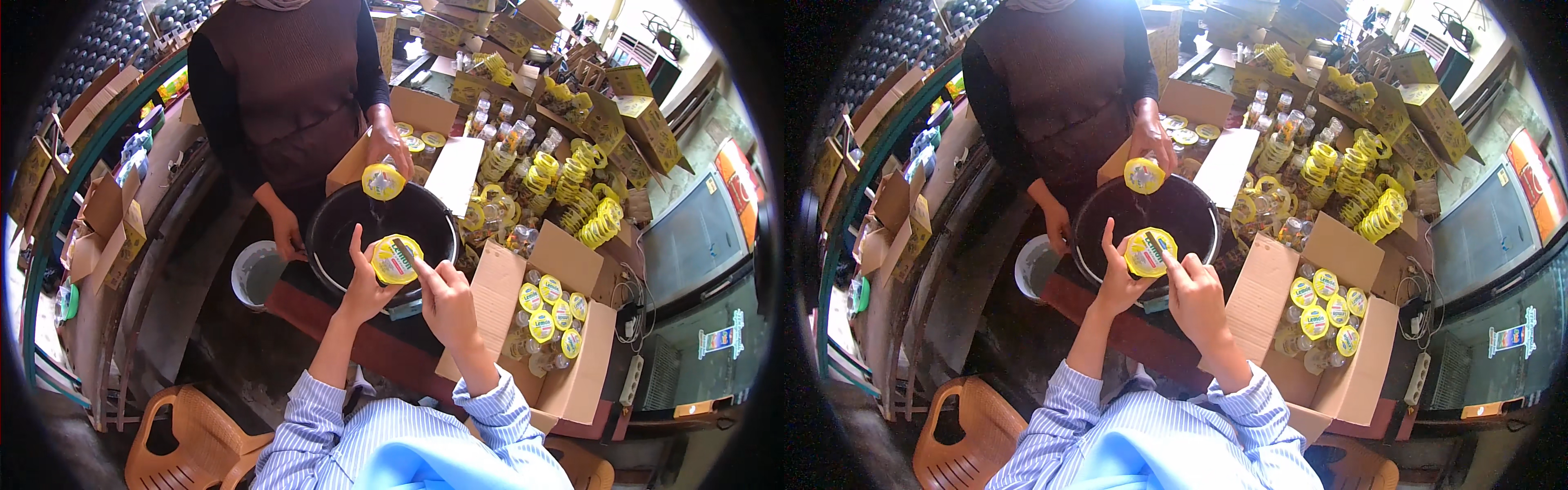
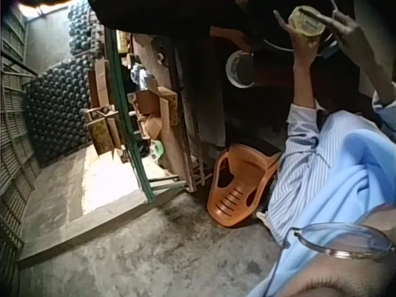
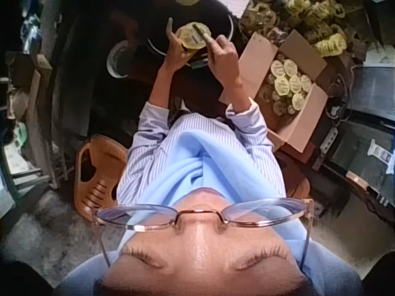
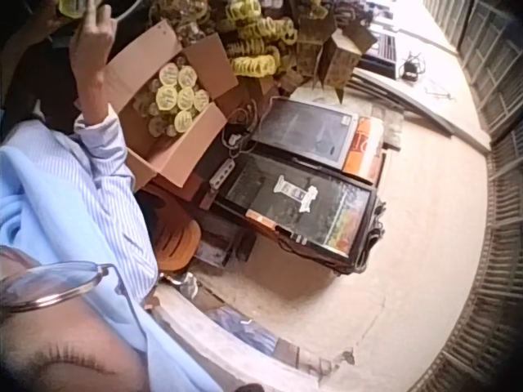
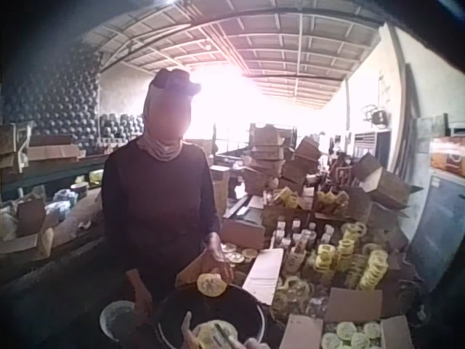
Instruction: The person cuts open the lids of plastic cups using a blade, empties the liquid into a bucket, and packs the cups into a cardboard box.
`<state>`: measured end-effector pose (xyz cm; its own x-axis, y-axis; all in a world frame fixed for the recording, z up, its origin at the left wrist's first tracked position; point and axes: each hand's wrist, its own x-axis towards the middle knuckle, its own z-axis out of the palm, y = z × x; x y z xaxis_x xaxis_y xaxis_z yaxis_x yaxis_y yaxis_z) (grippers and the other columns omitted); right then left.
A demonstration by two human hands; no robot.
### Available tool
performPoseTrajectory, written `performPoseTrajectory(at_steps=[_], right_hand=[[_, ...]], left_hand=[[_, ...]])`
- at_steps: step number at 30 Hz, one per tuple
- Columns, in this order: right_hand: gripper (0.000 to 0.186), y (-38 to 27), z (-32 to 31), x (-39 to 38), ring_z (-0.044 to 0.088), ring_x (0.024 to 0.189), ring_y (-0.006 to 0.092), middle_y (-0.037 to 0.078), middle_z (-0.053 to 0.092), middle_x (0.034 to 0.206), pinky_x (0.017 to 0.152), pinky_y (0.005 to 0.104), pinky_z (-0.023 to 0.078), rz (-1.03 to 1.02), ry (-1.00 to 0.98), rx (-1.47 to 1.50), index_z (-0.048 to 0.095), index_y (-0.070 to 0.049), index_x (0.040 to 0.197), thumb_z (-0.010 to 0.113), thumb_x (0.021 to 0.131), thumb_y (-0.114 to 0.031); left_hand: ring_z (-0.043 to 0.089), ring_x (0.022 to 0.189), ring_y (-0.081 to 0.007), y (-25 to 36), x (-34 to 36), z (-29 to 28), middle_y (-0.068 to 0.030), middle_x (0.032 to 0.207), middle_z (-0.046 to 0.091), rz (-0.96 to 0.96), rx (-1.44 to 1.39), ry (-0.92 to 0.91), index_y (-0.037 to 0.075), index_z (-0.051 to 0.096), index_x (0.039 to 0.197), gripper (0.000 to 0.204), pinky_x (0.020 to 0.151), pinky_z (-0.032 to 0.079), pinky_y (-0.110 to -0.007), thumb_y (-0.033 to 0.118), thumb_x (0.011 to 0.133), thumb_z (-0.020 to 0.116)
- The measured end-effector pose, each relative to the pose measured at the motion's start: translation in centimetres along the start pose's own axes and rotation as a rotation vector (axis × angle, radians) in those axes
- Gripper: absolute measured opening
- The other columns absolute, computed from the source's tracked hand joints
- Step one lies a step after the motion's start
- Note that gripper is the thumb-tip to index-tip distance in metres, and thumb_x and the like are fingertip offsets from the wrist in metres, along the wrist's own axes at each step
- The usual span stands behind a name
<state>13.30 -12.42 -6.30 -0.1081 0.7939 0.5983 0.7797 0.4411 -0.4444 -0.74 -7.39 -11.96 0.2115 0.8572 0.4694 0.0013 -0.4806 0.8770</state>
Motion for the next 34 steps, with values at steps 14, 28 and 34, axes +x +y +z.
performPoseTrajectory(at_steps=[14, 28, 34], right_hand=[[0.028, 0.06, 0.28, 0.12, 0.048, 0.062, 0.0252, 0.01, 0.046, 0.07, 0.059, 0.0349, 0.04, -0.051, -0.066, -0.022, 0.06, -0.001, 0.102, 0.055, 0.075, 0.002], [0.034, -0.24, -0.04, 0.4, 0.048, 0.066, 0.0268, 0.011, 0.047, 0.075, 0.063, 0.0362, 0.042, -0.079, -0.144, -0.121, 0.059, -0.003, 0.104, 0.054, 0.071, 0.003], [0.04, -0.25, 0.07, 0.02, 0.049, 0.068, 0.0276, 0.011, 0.048, 0.077, 0.065, 0.0366, 0.043, -0.071, -0.172, -0.15, 0.057, -0.005, 0.11, 0.054, 0.071, 0.001]], left_hand=[[0.051, 0.104, -0.0234, -0.61, 0.01, -0.09, -0.0169, 0.113, 0.046, 0.013, 0.037, 0.001, 0.011, -0.012, 0.135, 0.107, 0.092, 0.04, -0.034, 0.0, 0.068, 0.071], [0.05, 0.105, -0.0248, -0.75, 0.17, -0.09, -0.0176, 0.115, 0.046, 0.004, 0.01, -0.008, 0.01, -0.011, 0.135, 0.108, 0.093, 0.039, -0.035, 0.001, 0.067, 0.072], [0.048, 0.109, -0.0255, -0.91, -0.27, -0.21, -0.0184, 0.118, 0.043, -0.012, 0.027, -0.025, 0.011, -0.011, 0.135, 0.106, 0.094, 0.038, -0.035, 0.001, 0.068, 0.071]])
